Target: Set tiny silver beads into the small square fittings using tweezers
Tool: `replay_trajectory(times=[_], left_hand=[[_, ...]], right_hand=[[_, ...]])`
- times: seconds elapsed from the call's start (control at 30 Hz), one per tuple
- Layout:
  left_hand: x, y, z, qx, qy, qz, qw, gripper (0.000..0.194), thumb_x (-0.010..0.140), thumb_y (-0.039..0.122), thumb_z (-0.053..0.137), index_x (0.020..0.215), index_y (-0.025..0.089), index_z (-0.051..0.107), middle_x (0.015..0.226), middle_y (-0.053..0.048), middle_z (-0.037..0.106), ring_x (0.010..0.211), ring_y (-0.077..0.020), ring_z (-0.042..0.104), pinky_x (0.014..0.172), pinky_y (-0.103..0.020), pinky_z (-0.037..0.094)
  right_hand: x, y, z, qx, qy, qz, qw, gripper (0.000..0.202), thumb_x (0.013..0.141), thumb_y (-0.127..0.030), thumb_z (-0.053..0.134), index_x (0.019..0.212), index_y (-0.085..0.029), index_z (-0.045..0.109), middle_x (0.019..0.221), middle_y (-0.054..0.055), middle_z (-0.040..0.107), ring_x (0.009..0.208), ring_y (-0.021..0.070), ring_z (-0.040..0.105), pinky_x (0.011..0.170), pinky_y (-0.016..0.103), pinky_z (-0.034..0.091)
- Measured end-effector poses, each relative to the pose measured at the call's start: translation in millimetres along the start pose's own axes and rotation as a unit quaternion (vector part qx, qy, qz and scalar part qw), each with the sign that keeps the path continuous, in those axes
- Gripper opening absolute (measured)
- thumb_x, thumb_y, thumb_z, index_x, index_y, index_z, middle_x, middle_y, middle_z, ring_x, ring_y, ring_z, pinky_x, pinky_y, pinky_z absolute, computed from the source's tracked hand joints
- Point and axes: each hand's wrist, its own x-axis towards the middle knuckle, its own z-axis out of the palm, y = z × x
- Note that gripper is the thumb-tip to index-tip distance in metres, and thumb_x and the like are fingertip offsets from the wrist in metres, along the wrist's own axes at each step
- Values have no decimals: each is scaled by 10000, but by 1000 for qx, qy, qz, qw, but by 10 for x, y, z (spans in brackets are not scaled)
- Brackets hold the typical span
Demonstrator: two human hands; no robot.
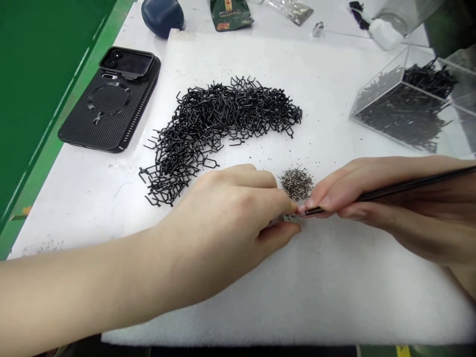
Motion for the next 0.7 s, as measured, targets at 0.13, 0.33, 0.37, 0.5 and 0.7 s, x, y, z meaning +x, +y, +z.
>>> replay_trajectory(times=[0.13, 0.33, 0.37, 0.5, 0.7], left_hand=[[-1, 13, -17, 3, -2, -4, 1000, 143, 1132, 134, 865, 1052, 156, 981, 908, 19, 855, 805, -121, 764, 687, -269, 548], [13, -4, 2, 0, 6, 4, 1000, 100, 1095, 117, 900, 1062, 142, 990, 884, 13, 849, 779, -126, 763, 664, -272, 544], [15, -8, 10, -2, 5, 5, 1000, 105, 1096, 116, 896, 1059, 143, 990, 882, 13, 849, 778, -127, 763, 663, -273, 544], [10, 13, 18, -1, 11, 2, 1000, 110, 1081, 93, 897, 1040, 141, 988, 892, 9, 864, 787, -129, 774, 679, -267, 561], [11, 26, 8, 5, 13, 1, 1000, 121, 1085, 104, 891, 1015, 153, 978, 890, 19, 863, 746, -119, 749, 641, -282, 540]], right_hand=[[14, 44, -46, 8, -23, -28, 999, 251, 1044, -233, 969, 1143, -463, 991, 1074, -55, 960, 918, 286, 946, 755, 382, 814], [-7, -52, 31, -2, 21, 23, 1000, 172, 1076, -278, 947, 1083, -448, 977, 1056, -53, 947, 937, 264, 925, 796, 378, 789], [-7, -65, 38, -3, 21, 23, 1000, 167, 1079, -281, 947, 1083, -446, 975, 1055, -52, 946, 940, 261, 925, 802, 373, 787], [-3, -71, 24, 2, 3, 13, 1000, 144, 1093, -284, 944, 1101, -426, 971, 1064, -41, 949, 958, 257, 929, 813, 358, 785], [-18, -68, 11, -5, 4, 10, 1000, 161, 1111, -261, 924, 1074, -414, 959, 1064, -35, 948, 951, 259, 925, 801, 369, 785]])
